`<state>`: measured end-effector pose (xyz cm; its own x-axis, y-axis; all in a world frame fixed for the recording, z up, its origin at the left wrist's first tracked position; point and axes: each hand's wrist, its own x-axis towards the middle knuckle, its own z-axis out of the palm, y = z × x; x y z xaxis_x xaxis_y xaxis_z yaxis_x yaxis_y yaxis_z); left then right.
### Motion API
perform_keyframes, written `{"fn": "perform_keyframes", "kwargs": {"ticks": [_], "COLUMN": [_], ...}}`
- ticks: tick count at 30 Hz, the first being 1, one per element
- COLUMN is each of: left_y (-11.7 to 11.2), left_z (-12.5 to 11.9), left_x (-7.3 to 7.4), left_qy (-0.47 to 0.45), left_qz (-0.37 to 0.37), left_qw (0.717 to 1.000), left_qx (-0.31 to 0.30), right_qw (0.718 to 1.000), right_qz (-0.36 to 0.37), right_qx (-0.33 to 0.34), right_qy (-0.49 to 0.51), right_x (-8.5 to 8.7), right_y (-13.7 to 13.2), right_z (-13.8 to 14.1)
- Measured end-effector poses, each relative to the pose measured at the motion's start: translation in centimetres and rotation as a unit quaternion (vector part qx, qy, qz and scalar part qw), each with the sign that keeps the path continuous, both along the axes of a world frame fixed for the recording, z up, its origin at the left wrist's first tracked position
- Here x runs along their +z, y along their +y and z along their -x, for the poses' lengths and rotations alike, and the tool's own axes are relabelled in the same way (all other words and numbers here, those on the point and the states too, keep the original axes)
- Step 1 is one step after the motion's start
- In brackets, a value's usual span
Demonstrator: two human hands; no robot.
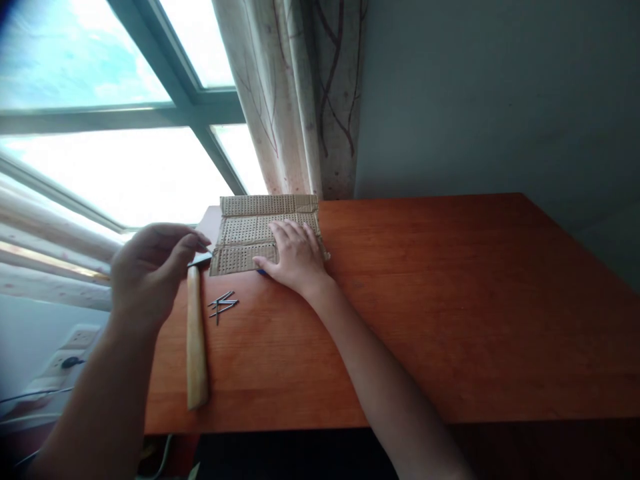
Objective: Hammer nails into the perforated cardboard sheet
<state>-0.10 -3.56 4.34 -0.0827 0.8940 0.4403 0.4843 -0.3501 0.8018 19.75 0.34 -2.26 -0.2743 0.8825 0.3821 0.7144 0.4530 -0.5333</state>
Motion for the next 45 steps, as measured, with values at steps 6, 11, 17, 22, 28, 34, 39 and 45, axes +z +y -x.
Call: {"fn": "perform_keyframes", "kwargs": {"ticks": [6,11,17,22,28,34,39,45], "left_y": [-3.8,-5.0,-4.8,-4.8,-4.6,-4.7,-3.7,0.7], "left_z": [3.6,3.9,3.2,3.1,3.9,3.6,1.5,-1.6], "left_x": [-4.7,-7.1,-7.1,-7.3,-6.7,-5.1,-3.0,-1.8], "left_qy": [0.200,0.360,0.403,0.414,0.367,0.262,0.224,0.310], "left_qz": [0.079,0.115,0.131,0.130,0.086,-0.018,-0.086,-0.039], "left_qw": [0.976,0.925,0.906,0.900,0.922,0.955,0.965,0.949], "left_qx": [0.023,0.026,0.029,0.043,0.082,0.138,0.101,-0.027], "right_qw": [1.000,1.000,1.000,1.000,1.000,1.000,1.000,1.000], "right_qz": [-0.007,-0.004,-0.011,-0.009,-0.012,-0.002,-0.005,-0.007], "right_qx": [0.004,0.006,0.010,0.008,0.007,0.007,0.006,0.003], "right_qy": [0.001,-0.001,0.002,0.004,0.004,0.006,0.006,0.005], "right_x": [0.0,0.1,-0.2,-0.2,-0.1,-0.1,-0.2,-0.2], "right_y": [0.0,-0.1,0.0,0.0,0.0,0.0,0.1,0.1], "right_z": [0.0,-0.1,0.0,0.0,0.0,0.0,0.0,0.1]}}
